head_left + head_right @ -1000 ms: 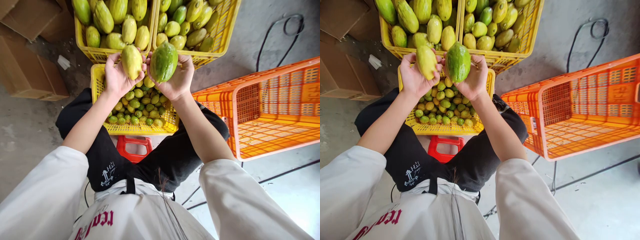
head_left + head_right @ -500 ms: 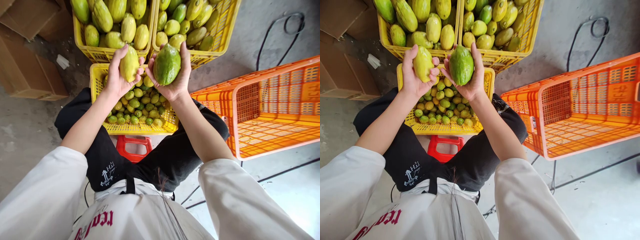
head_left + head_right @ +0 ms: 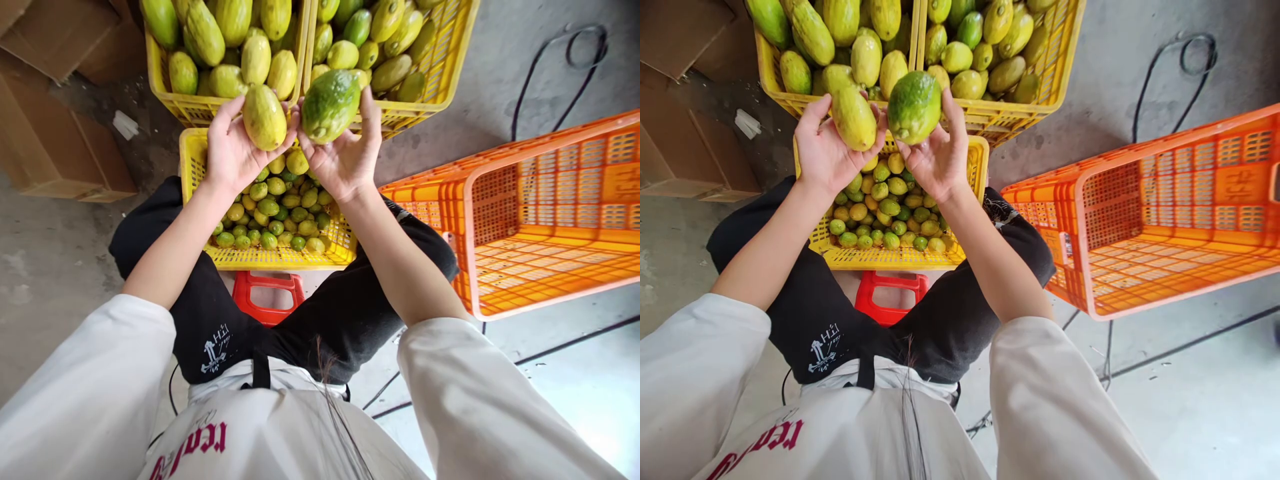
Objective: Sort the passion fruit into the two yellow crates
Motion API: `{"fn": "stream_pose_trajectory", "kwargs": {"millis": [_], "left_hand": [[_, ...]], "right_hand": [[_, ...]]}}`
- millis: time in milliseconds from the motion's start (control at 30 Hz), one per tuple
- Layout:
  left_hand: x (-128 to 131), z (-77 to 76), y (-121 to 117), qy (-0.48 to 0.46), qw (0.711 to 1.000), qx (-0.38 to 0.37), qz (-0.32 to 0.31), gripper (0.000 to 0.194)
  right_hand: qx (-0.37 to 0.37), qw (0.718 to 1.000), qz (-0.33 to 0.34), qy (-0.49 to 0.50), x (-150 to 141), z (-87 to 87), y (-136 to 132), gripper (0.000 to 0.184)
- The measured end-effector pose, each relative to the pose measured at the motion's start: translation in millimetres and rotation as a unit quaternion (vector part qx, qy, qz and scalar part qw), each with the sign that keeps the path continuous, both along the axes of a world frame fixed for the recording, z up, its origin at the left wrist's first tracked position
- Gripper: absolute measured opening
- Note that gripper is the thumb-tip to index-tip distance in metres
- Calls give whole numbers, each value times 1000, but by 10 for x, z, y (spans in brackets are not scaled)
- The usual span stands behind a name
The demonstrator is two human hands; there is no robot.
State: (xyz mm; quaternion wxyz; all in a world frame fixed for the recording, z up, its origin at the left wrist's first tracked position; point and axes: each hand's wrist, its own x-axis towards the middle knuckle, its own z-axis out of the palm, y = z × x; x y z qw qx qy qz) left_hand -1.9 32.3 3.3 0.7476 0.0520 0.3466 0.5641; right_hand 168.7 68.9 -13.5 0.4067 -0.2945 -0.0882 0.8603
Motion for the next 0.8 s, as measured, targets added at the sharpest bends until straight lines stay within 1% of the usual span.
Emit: {"fn": "stream_pose_trajectory", "kwargs": {"millis": [100,167,233,300,367,467,567,633,700,800], "left_hand": [[7,14,15,23,1000,-4,-17,30],[12,32,22,43,999,5,-21,36],[19,52,26,61,998,3,-20,46],[28,63,31,66,997,-5,-26,55],[35,58,35,61,997,-12,-40,59],[34,22,39,63,997,-35,-32,56],[19,-21,36,52,998,-36,-23,51],[9,-36,32,30,999,-12,-30,48],[4,-41,30,15,999,0,-41,46],[10,-47,31,14,999,-32,-42,39]], "right_hand": [[18,999,-34,29,3,-50,5,23],[24,998,-49,15,-3,-84,3,22],[25,999,-34,-7,-18,-96,-2,16],[24,999,2,-24,-39,-79,-5,12],[8,999,27,-38,-60,-40,-5,16],[-28,997,34,-57,-72,26,-4,24],[-20,997,35,-65,-42,49,1,29],[-8,998,34,-51,-11,33,10,31],[-27,999,29,-25,13,6,22,30],[-60,998,12,7,20,-20,27,31]]}}
